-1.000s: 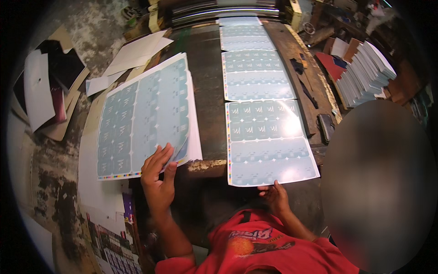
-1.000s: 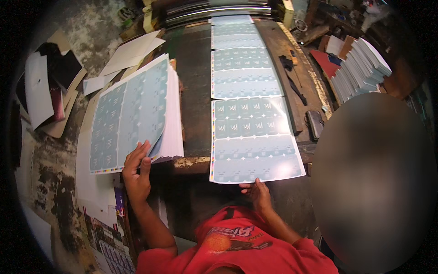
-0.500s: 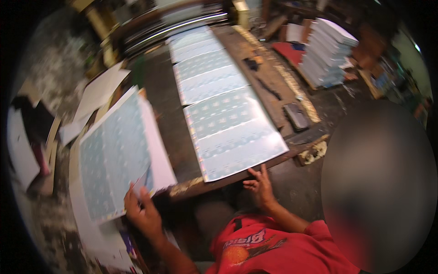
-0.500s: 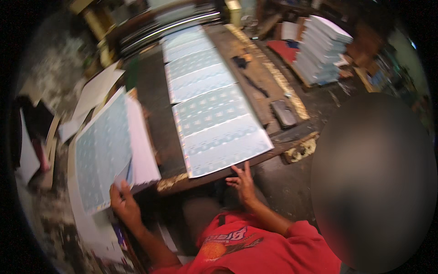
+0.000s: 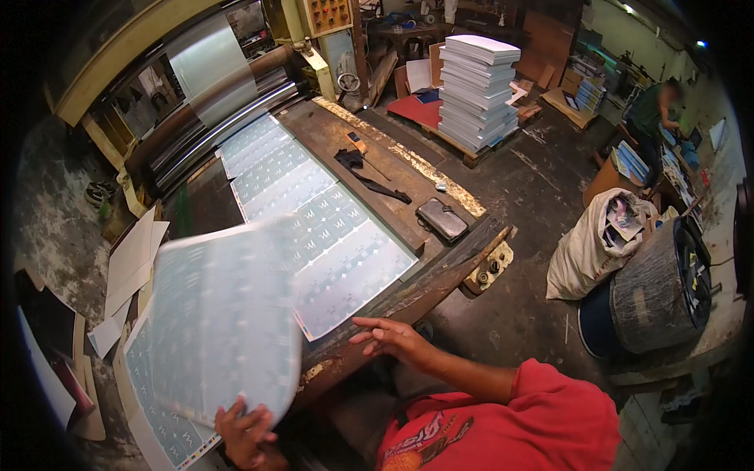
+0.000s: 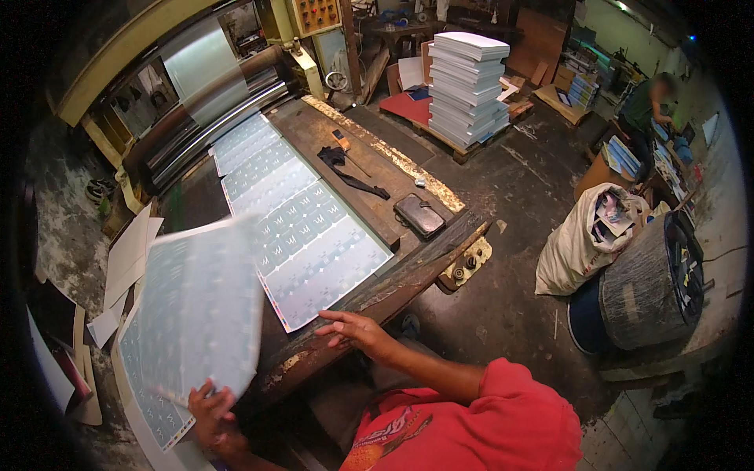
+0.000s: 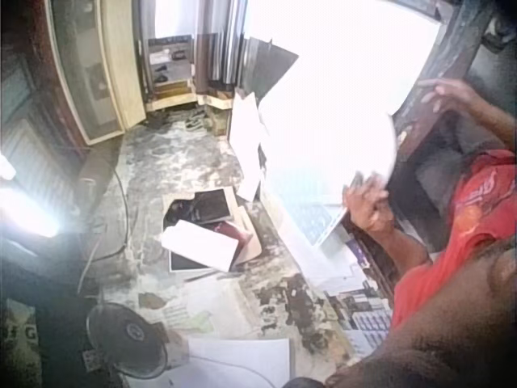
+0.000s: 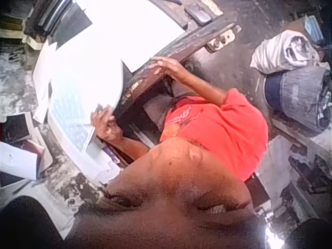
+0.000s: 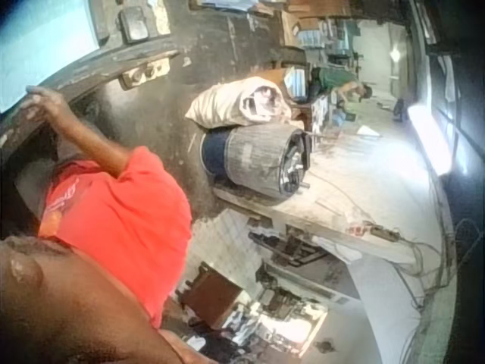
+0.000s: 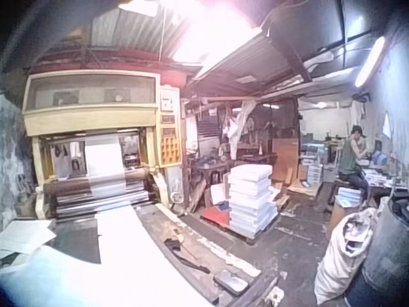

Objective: The person takes printed sheets from a stack and places them onto the feeding section of a large printing machine. The person continues picking up sheets and aligning them on the machine bed.

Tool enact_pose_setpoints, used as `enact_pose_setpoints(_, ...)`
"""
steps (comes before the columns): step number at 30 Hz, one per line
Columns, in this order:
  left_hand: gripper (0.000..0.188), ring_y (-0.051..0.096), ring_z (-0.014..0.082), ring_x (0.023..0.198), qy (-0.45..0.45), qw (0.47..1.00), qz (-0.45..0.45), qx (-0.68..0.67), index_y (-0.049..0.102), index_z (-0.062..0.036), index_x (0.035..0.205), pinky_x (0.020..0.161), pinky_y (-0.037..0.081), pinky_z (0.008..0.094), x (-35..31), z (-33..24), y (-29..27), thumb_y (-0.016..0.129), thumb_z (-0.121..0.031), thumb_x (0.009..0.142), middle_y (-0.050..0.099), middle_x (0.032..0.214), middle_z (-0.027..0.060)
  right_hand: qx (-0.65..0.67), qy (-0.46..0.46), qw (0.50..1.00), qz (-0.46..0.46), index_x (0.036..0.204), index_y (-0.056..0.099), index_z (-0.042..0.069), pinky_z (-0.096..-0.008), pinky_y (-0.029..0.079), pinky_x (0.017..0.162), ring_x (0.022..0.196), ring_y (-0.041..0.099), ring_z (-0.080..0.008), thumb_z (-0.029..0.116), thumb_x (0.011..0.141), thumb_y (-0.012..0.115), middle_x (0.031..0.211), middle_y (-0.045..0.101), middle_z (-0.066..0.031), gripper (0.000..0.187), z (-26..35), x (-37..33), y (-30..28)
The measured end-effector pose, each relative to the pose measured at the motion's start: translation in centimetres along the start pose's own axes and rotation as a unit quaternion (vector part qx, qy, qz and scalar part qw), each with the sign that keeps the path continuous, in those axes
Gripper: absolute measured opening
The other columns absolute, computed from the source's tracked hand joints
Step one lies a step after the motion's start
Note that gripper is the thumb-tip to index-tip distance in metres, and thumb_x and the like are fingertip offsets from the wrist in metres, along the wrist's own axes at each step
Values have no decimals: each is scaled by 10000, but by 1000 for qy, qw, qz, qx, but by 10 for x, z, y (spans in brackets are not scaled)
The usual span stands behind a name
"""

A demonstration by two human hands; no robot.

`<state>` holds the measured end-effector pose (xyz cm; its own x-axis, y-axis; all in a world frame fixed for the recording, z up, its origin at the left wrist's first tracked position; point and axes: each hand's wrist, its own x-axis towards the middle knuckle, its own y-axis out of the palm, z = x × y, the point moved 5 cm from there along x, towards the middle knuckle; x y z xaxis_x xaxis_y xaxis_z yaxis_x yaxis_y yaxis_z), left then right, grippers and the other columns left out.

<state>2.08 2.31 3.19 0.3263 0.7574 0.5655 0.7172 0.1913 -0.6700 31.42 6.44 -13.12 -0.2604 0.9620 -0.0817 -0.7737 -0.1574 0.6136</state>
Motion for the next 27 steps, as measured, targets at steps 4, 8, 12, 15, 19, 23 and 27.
enact_pose_setpoints(4,258,452,404,1317,-19,987,121,104,764,-208,947,1163,68,604,6,-37,26,699,-390,776,677,1168,29,101,17,995,19,1358,447,12,-368,460,974,1080,591,-226,305,896,655,1194,591,-104,585,15,-4,31)
enact_pose_setpoints(8,614,394,439,1354,12,984,84,156,654,-51,1202,1142,119,625,9,-37,34,556,-577,899,563,1358,149,121,102,982,-98,1269,516,-8,-372,532,872,1026,632,-246,168,854,694,1119,622,-114,485,-12,-11,-4)
enact_pose_setpoints(12,565,374,427,1374,-101,970,-85,204,620,-50,1244,1131,221,593,10,-14,5,621,-494,896,545,1380,156,101,203,969,-103,1138,573,3,-304,507,681,819,645,-183,241,921,620,937,661,-85,325,-75,-34,-49)
enact_pose_setpoints(15,488,436,363,1349,-148,957,-49,244,583,-27,1287,1125,288,493,7,7,-1,625,-355,928,561,1363,157,23,226,967,-114,1070,587,13,-277,466,621,732,623,-157,289,969,547,861,662,-81,297,-94,-61,-59)
enact_pose_setpoints(19,342,526,330,1274,-174,952,-84,236,646,-27,1211,1068,357,446,-6,25,4,628,-226,934,655,1227,137,-42,247,962,-111,1072,582,6,-273,469,634,742,637,-174,310,1018,452,839,661,-100,335,-106,-90,-65)
enact_pose_setpoints(23,285,587,331,1194,-186,948,-127,223,693,-25,1121,1019,383,438,-4,25,5,641,-225,925,697,1147,116,-3,265,959,-106,1123,554,1,-295,476,674,784,641,-201,367,1024,433,872,668,-131,398,-111,-108,-62)
enact_pose_setpoints(27,293,592,321,1181,-185,957,-140,174,700,-9,1076,1007,393,435,-1,25,3,589,-256,964,696,1147,126,20,246,961,-126,1167,531,-11,-323,483,701,816,646,-231,412,1021,425,892,670,-151,459,-106,-100,-58)
